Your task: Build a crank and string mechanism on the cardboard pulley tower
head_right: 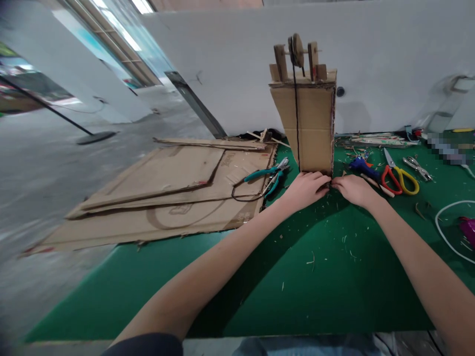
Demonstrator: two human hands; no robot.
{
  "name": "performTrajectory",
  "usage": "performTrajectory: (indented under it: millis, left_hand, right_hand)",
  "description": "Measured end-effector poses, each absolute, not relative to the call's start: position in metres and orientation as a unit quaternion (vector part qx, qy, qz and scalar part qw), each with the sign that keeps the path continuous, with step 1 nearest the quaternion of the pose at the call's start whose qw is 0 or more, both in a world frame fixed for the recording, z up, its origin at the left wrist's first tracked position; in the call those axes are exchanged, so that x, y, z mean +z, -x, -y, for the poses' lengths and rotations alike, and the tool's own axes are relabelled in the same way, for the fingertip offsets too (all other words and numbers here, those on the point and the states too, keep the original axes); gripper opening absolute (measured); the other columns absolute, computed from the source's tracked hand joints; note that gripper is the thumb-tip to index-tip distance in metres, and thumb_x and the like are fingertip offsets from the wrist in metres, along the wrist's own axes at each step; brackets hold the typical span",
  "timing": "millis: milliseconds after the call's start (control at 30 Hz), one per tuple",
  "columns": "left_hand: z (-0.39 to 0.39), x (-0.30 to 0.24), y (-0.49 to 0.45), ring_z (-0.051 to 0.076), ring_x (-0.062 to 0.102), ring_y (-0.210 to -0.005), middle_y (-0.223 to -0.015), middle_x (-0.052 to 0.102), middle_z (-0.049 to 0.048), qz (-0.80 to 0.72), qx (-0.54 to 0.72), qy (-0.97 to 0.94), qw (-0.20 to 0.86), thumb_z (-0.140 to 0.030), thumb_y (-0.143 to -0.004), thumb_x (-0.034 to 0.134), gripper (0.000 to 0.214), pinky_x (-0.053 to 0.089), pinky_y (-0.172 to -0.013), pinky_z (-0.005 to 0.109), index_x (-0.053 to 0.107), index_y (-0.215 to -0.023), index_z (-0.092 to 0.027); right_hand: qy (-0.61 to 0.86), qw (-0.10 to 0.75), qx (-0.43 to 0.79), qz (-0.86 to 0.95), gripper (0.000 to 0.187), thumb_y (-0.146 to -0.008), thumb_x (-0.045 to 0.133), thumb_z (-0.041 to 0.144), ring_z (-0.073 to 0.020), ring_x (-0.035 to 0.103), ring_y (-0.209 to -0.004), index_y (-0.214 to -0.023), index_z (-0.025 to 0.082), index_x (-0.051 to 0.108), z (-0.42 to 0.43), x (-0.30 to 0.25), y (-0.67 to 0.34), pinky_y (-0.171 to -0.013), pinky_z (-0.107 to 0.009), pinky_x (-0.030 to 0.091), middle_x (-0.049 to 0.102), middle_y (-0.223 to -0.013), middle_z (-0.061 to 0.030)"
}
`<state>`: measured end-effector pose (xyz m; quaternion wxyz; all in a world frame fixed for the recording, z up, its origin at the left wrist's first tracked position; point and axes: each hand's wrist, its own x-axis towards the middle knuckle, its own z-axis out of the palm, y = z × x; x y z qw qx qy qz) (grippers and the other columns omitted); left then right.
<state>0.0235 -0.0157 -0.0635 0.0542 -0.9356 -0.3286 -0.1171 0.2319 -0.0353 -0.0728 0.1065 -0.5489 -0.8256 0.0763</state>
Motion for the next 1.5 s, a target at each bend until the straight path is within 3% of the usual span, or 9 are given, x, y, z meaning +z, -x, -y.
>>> performTrajectory:
  millis: [367,467,633,800,933,1033,1167,1267,1500]
  left_hand:
    - [0.012,-0.079,-0.029,0.020,0.065,-0.093,-0.102,0.069,0.0029,0.344,-0.154,0.924,0.067,-0.039,-0.096,0.054,0.024,0.037,-0.081,0.033,0.057,-0.113,-0.023]
    - [0.013,-0.075,-0.026,0.023,0.064,-0.098,-0.108,0.068,0.0058,0.327,-0.175,0.927,0.049,-0.043,-0.094,0.057,0.034,0.039,-0.084,0.035,0.055,-0.120,-0.020]
    - [0.019,-0.038,0.000,0.022,0.061,-0.100,-0.104,0.066,0.0121,0.329,-0.306,0.891,-0.069,-0.033,-0.092,0.056,0.026,0.046,-0.087,0.034,0.059,-0.108,-0.012]
    - [0.028,-0.015,0.011,0.014,0.063,-0.083,-0.098,0.068,0.0084,0.305,-0.338,0.817,-0.354,-0.034,-0.094,0.049,0.029,0.050,-0.073,0.027,0.060,-0.112,-0.013]
    - [0.027,-0.019,0.013,0.014,0.061,-0.086,-0.093,0.067,0.0069,0.309,-0.398,0.787,-0.356,-0.032,-0.095,0.046,0.023,0.049,-0.077,0.027,0.060,-0.089,-0.015]
    - [0.014,-0.014,0.033,0.013,0.062,-0.083,-0.087,0.067,0.0046,0.363,-0.426,0.768,-0.311,-0.032,-0.099,0.036,0.026,0.049,-0.075,0.026,0.054,-0.089,-0.017]
    - [-0.005,-0.006,0.071,0.013,0.055,-0.062,-0.065,0.059,-0.0006,0.422,-0.183,0.858,-0.229,-0.038,-0.096,0.039,0.032,0.040,-0.060,0.024,0.055,-0.076,-0.018]
    - [-0.007,-0.015,0.081,0.014,0.056,-0.065,-0.072,0.064,0.0011,0.389,0.022,0.898,-0.204,-0.035,-0.093,0.044,0.030,0.036,-0.059,0.025,0.061,-0.074,-0.019]
    - [0.005,-0.037,0.058,0.016,0.055,-0.062,-0.070,0.064,0.0035,0.397,0.000,0.908,-0.137,-0.025,-0.094,0.039,0.029,0.033,-0.058,0.027,0.060,-0.075,-0.019]
  right_hand:
    - [0.620,0.084,-0.177,0.760,0.024,-0.086,0.044,0.005,-0.0274,0.056,-0.094,-0.081,0.020,0.063,0.075,-0.063,-0.253,-0.056,-0.033,0.031,0.068,-0.088,-0.0107]
    - [0.646,0.121,-0.191,0.729,0.020,-0.087,0.048,0.010,-0.0273,0.057,-0.092,-0.077,0.020,0.063,0.085,-0.052,-0.255,-0.056,-0.033,0.032,0.068,-0.090,-0.0109]
    - [0.656,0.317,-0.033,0.684,0.012,-0.083,0.062,0.029,-0.0221,0.059,-0.071,-0.075,0.022,0.066,0.081,-0.035,-0.238,-0.057,-0.033,0.039,0.067,-0.075,-0.0061]
    - [0.597,0.415,0.160,0.668,0.017,-0.077,0.067,0.036,-0.0171,0.056,-0.056,-0.070,0.022,0.063,0.078,-0.023,-0.187,-0.055,-0.031,0.042,0.065,-0.061,-0.0017]
    - [0.532,0.424,0.234,0.695,0.017,-0.077,0.065,0.032,-0.0152,0.058,-0.060,-0.066,0.021,0.059,0.064,-0.027,-0.147,-0.060,-0.030,0.046,0.065,-0.065,-0.0013]
    - [0.530,0.472,0.312,0.631,0.023,-0.080,0.065,0.038,-0.0158,0.061,-0.068,-0.092,0.019,0.062,0.042,-0.045,-0.129,-0.065,-0.031,0.050,0.068,-0.082,-0.0045]
    - [0.596,0.396,0.255,0.650,0.045,-0.072,0.075,0.036,-0.0171,0.061,-0.074,-0.110,0.015,0.060,0.021,-0.081,-0.120,-0.073,-0.036,0.053,0.064,-0.105,-0.0128]
    - [0.580,0.369,0.182,0.703,0.034,-0.081,0.068,0.030,-0.0206,0.062,-0.083,-0.110,0.015,0.060,0.016,-0.101,-0.119,-0.081,-0.038,0.051,0.065,-0.102,-0.0125]
    - [0.577,0.310,0.102,0.748,0.018,-0.090,0.055,0.026,-0.0241,0.063,-0.089,-0.103,0.018,0.065,0.023,-0.104,-0.132,-0.079,-0.035,0.047,0.070,-0.100,-0.0119]
